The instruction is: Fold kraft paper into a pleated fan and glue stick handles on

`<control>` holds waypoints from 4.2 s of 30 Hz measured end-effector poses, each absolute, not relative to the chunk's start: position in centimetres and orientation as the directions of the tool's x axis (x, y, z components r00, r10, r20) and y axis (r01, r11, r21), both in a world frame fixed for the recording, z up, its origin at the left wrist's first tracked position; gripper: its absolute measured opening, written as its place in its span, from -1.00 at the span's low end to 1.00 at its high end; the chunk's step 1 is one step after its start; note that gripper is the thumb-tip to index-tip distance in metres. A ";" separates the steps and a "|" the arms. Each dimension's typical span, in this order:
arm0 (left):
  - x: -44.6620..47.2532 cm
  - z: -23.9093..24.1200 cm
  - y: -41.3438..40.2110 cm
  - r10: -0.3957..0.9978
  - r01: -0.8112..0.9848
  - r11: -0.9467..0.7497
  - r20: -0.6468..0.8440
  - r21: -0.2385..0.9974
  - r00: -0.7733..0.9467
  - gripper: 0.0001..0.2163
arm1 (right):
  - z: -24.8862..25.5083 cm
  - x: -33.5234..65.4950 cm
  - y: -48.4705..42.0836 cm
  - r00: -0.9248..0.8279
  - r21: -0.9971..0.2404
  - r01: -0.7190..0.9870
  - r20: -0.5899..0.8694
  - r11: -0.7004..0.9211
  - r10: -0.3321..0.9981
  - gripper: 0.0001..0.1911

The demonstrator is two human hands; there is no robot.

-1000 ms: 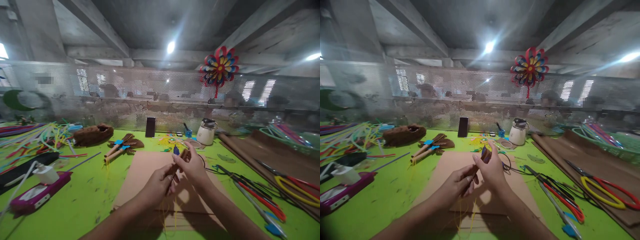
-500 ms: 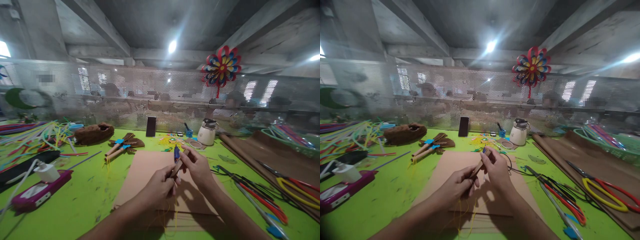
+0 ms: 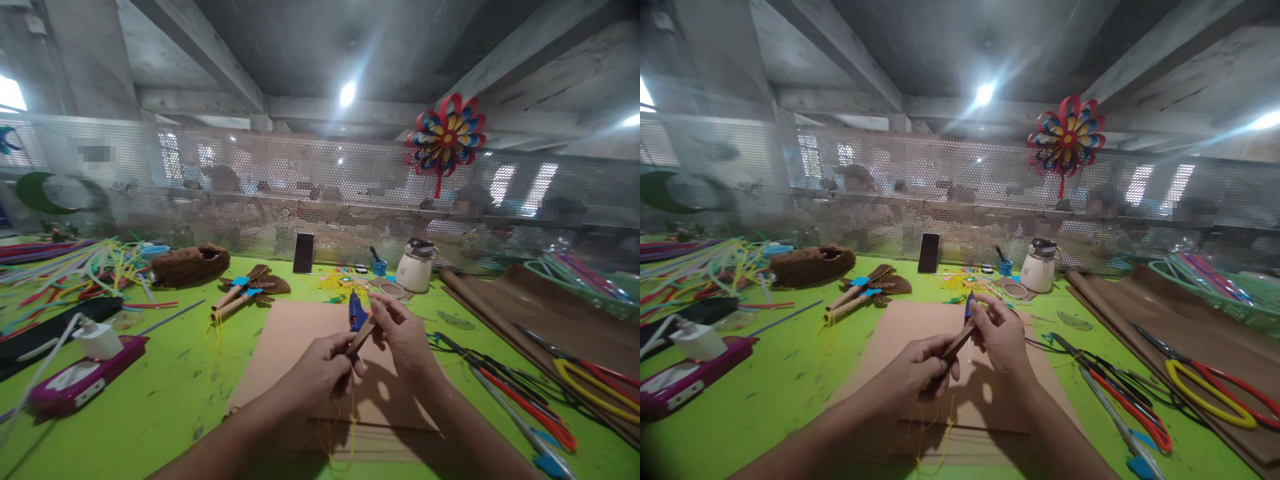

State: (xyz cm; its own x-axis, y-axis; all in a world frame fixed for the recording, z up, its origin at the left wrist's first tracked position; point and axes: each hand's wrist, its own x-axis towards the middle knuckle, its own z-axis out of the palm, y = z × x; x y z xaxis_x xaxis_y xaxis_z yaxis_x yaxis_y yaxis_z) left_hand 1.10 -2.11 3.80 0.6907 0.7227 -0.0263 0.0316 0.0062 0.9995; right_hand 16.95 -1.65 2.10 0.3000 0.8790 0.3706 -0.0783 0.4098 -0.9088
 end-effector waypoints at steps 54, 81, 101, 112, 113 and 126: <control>0.7 1.6 -0.7 0.628 0.020 0.174 -0.126 0.985 0.768 -0.76 | 0.9 16.9 -2.0 0.090 -0.950 0.142 0.291 0.277 0.952 -0.57; 0.6 1.4 -0.3 0.496 -0.104 0.320 -0.073 0.942 0.865 -0.83 | 0.9 17.2 -2.1 0.175 -0.968 0.057 0.252 0.245 0.952 -0.53; 0.1 1.3 1.3 0.801 -0.286 0.289 -0.068 0.914 0.594 -0.82 | 1.5 16.2 -3.4 0.223 -0.866 0.356 0.443 0.350 0.868 -0.73; -0.4 2.0 1.9 0.944 -0.399 0.023 0.111 0.917 0.310 -0.73 | -0.6 11.8 -5.1 -0.136 -0.989 0.018 0.145 0.149 0.980 -0.65; -0.3 2.1 1.8 0.944 -0.390 0.011 0.119 0.921 0.308 -0.73 | -0.7 11.7 -5.2 -0.135 -0.992 0.002 0.129 0.130 0.982 -0.65; 0.1 1.9 0.7 0.863 -0.346 0.080 0.109 0.935 0.494 -0.83 | -0.7 12.1 -4.8 -0.048 -0.967 -0.255 0.000 -0.012 0.999 -0.59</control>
State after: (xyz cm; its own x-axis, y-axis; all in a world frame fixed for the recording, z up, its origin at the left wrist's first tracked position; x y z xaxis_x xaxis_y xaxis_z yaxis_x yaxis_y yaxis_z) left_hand 0.14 0.67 1.89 0.4940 0.8626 0.1092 -0.3457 0.0796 0.9349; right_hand 12.12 -4.77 -0.72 -0.0483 0.9988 0.0003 -0.2555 -0.0121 -0.9667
